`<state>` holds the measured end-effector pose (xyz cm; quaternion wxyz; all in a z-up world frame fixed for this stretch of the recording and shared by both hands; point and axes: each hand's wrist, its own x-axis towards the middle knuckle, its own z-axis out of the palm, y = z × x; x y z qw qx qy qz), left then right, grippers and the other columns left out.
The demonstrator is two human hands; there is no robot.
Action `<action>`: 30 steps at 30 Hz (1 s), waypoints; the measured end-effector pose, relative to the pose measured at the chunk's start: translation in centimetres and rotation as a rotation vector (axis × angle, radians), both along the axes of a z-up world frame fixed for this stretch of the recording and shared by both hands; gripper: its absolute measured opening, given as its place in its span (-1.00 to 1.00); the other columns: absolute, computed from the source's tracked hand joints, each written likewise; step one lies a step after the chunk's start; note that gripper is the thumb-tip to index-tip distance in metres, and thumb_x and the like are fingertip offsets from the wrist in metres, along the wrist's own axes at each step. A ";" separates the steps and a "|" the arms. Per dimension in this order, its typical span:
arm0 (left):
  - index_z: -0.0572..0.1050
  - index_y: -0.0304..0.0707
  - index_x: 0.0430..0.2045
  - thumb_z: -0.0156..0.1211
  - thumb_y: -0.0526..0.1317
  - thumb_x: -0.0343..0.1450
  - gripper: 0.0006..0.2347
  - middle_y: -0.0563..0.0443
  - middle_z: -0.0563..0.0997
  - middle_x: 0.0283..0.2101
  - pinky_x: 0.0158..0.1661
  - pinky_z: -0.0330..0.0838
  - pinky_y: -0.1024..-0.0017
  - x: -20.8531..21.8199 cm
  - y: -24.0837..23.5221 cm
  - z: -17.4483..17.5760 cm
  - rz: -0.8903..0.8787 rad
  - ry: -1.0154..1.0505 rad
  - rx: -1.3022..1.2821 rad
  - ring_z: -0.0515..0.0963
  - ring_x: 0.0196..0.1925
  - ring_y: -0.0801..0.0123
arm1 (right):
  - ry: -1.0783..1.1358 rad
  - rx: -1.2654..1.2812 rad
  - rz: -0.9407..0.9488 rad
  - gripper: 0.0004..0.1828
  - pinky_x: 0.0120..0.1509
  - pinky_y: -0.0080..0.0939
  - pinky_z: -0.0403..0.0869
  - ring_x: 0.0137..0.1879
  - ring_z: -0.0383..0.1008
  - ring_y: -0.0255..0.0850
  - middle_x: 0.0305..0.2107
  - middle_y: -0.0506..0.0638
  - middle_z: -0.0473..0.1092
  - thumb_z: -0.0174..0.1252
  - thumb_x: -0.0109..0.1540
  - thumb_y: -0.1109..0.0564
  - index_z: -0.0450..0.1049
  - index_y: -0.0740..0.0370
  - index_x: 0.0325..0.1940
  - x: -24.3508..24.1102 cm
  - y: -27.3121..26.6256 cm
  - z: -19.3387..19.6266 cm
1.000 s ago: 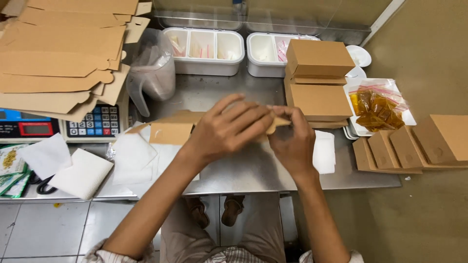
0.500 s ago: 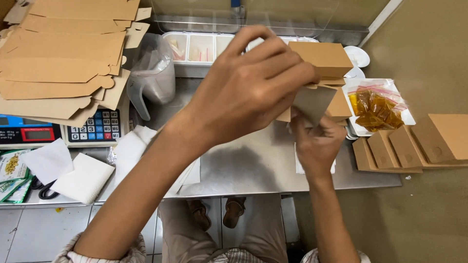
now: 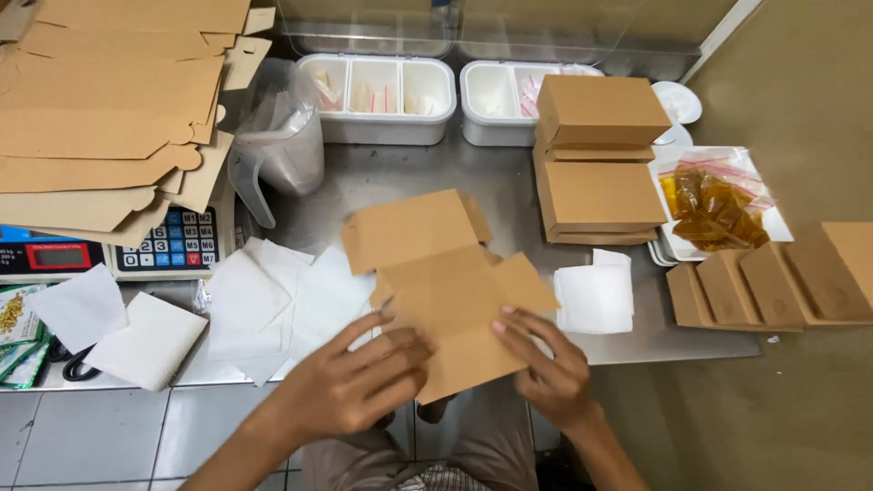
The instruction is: The person folds flat cardboard pieces into small boxes by hand. They crease the pre-scored lines, tuck the side flaps, and secure the tabs to form a finished box, then place it on a stack of completed boxes.
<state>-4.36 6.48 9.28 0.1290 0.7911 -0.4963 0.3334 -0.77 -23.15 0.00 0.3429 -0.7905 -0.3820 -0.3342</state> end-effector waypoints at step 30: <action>0.55 -0.33 -0.02 0.21 -0.26 0.46 -0.76 -0.18 0.54 0.23 0.32 0.21 -0.08 -4.1 -1.6 -10.4 0.357 0.401 -0.113 0.41 0.40 0.01 | 0.100 -0.133 -0.250 -0.67 0.41 0.17 0.48 0.26 0.50 0.19 -0.02 0.17 0.51 0.30 0.17 0.42 0.65 0.07 -0.09 -3.6 -1.8 -2.1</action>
